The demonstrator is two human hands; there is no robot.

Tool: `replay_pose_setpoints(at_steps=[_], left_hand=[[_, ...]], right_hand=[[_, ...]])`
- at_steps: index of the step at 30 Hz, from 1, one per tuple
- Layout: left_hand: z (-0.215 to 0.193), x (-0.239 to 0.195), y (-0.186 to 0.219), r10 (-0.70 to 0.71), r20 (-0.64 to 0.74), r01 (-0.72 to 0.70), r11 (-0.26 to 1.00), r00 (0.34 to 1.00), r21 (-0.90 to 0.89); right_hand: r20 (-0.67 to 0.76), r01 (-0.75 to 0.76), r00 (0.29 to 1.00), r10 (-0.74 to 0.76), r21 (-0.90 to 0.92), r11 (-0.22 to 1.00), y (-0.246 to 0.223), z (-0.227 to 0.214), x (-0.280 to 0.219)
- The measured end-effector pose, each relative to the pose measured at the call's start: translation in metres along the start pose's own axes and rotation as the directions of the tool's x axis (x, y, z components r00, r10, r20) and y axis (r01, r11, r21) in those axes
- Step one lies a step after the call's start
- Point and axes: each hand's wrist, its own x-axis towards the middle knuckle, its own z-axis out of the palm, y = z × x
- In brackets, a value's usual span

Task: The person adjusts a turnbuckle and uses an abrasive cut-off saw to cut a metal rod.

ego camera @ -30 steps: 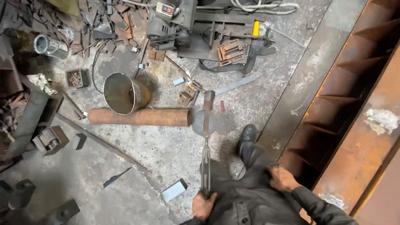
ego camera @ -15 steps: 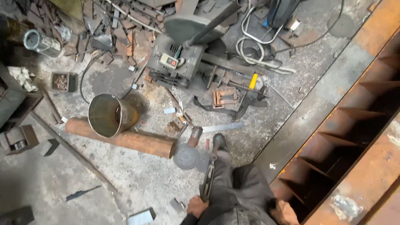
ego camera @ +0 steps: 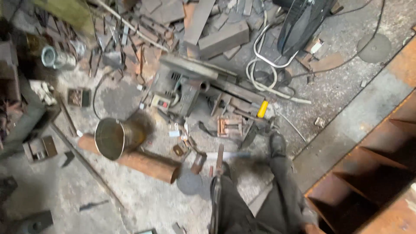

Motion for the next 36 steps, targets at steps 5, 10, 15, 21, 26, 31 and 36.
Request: replay_pose_setpoints(at_steps=[5, 10, 15, 21, 26, 31, 36], left_hand=[[0.013, 0.060, -0.014, 0.032, -0.167, -0.016, 0.995, 0.986, 0.096], [0.023, 0.143, -0.022, 0.068, -0.300, -0.030, 0.991, 0.951, 0.129], [-0.008, 0.247, 0.145, 0.212, -0.191, -0.213, 0.977, 0.958, 0.019], [0.054, 0.411, 0.135, 0.350, -0.431, -0.299, 0.937, 0.832, 0.182], [0.076, 0.523, 0.130, 0.385, -0.476, -0.306, 0.922, 0.790, 0.238], [0.058, 0.560, 0.149, 0.460, -0.488, -0.382, 0.888, 0.742, 0.257], [0.061, 0.562, 0.145, 0.484, -0.485, -0.377, 0.874, 0.728, 0.307]], right_hand=[[0.056, 0.303, 0.949, -0.310, 0.107, 0.947, -0.046, -0.155, 0.080], [-0.066, 0.513, 0.857, -0.511, 0.015, 0.858, -0.156, -0.287, 0.177], [-0.098, 0.713, 0.689, -0.718, -0.080, 0.696, -0.218, -0.287, 0.313], [0.344, 0.869, 0.478, -0.808, -0.318, 0.378, -0.219, -0.274, 0.314], [0.085, 0.877, 0.119, -0.989, -0.476, 0.065, -0.182, -0.212, 0.308], [0.253, 0.856, 0.231, -0.939, -0.511, 0.073, -0.166, -0.201, 0.306], [0.225, 0.815, 0.343, -0.912, -0.553, 0.171, -0.166, -0.189, 0.298]])
